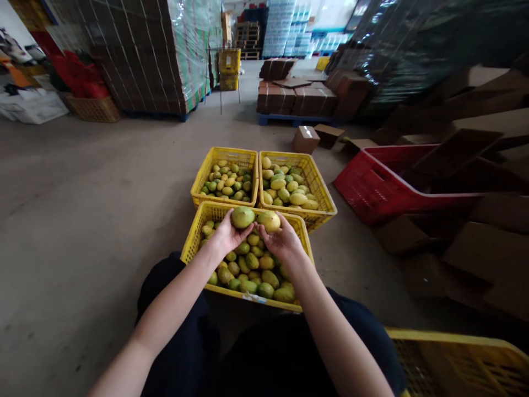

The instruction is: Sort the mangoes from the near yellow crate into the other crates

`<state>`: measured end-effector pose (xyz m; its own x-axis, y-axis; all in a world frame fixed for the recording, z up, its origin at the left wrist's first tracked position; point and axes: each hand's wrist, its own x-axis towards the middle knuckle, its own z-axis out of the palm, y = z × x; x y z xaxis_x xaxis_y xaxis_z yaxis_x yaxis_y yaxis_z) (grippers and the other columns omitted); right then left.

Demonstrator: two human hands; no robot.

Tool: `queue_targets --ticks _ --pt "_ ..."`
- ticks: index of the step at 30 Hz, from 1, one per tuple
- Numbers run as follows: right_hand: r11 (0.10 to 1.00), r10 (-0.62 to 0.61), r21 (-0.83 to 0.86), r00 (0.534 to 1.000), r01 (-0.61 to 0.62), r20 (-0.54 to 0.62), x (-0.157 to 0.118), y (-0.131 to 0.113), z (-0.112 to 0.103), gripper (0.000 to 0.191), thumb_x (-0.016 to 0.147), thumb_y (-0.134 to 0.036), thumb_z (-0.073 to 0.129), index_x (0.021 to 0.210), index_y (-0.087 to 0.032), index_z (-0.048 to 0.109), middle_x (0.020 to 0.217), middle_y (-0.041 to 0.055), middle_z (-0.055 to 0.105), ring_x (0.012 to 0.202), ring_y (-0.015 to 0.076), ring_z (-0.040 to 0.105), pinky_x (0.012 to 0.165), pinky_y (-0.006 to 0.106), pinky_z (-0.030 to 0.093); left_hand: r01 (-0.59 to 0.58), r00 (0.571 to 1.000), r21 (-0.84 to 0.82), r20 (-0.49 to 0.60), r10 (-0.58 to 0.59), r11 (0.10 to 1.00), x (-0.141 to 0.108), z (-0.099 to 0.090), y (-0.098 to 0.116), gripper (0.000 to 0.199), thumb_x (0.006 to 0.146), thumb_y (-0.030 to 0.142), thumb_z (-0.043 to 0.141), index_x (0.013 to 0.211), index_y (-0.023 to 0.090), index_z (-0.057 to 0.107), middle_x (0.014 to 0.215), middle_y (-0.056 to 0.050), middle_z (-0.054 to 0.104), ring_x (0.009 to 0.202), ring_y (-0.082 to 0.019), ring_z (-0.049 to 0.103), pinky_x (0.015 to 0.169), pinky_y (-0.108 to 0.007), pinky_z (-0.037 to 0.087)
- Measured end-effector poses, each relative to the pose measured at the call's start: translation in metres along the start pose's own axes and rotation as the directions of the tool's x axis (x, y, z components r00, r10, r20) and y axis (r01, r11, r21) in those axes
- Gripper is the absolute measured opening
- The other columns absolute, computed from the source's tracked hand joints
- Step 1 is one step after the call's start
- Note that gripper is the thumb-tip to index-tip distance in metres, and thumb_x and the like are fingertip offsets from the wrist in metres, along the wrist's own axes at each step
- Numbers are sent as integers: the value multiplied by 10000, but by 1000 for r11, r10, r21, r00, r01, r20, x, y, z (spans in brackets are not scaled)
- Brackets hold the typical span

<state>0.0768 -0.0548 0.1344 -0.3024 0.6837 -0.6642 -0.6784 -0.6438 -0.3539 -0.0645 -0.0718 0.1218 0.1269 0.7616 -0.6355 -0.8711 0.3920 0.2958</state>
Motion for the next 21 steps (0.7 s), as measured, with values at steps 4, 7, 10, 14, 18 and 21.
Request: queue_targets --ticks 4,7,10,14,18,21 --pt "999 3 32 1000 -4 18 4 0 -4 282 943 -342 462 997 -107 609 643 90 681 545 176 672 469 221 581 2 1000 0 6 -2 1000 -2 0 -1 346 966 384 419 1145 139 584 846 -96 679 717 -179 687 525 -233 600" --pt "999 -5 37 1000 5 23 7 0 -6 248 941 -324 471 1026 -126 594 663 78 685 551 179 667 464 244 587 -4 1000 -4 3 4 1000 -3 0 -1 344 964 387 422 1147 143 581 844 -94 678 724 -183 686 531 -239 603" --pt "999 -7 50 1000 7 8 8 0 -6 246 947 -316 466 1045 -126 588 665 71 681 557 179 668 473 251 593 -16 1000 1 -5 16 1000 -4 1 -1 343 965 389 416 1137 145 584 836 -88 674 706 -176 678 532 -236 599" --pt "998 -41 47 999 41 -9 6 1 -3 229 961 -298 443 1033 -131 584 664 58 684 566 173 675 499 250 597 -19 1000 25 -11 20 1000 -4 1 0 349 959 393 427 1103 122 594 814 -86 668 686 -166 662 538 -224 587" --pt "996 -80 -30 997 80 5 2 3 -1 169 948 -270 463 986 -152 578 646 45 693 549 172 669 489 252 580 -17 1000 63 3 17 998 -4 0 2 310 943 386 458 1047 134 606 772 -66 669 649 -160 649 535 -240 581" --pt "990 -99 -98 993 106 70 2 3 -2 193 940 -272 448 917 -149 596 639 52 694 513 159 648 469 234 550 -43 998 89 54 38 995 -8 0 2 268 924 350 467 973 134 617 761 -70 678 664 -177 663 570 -277 590"
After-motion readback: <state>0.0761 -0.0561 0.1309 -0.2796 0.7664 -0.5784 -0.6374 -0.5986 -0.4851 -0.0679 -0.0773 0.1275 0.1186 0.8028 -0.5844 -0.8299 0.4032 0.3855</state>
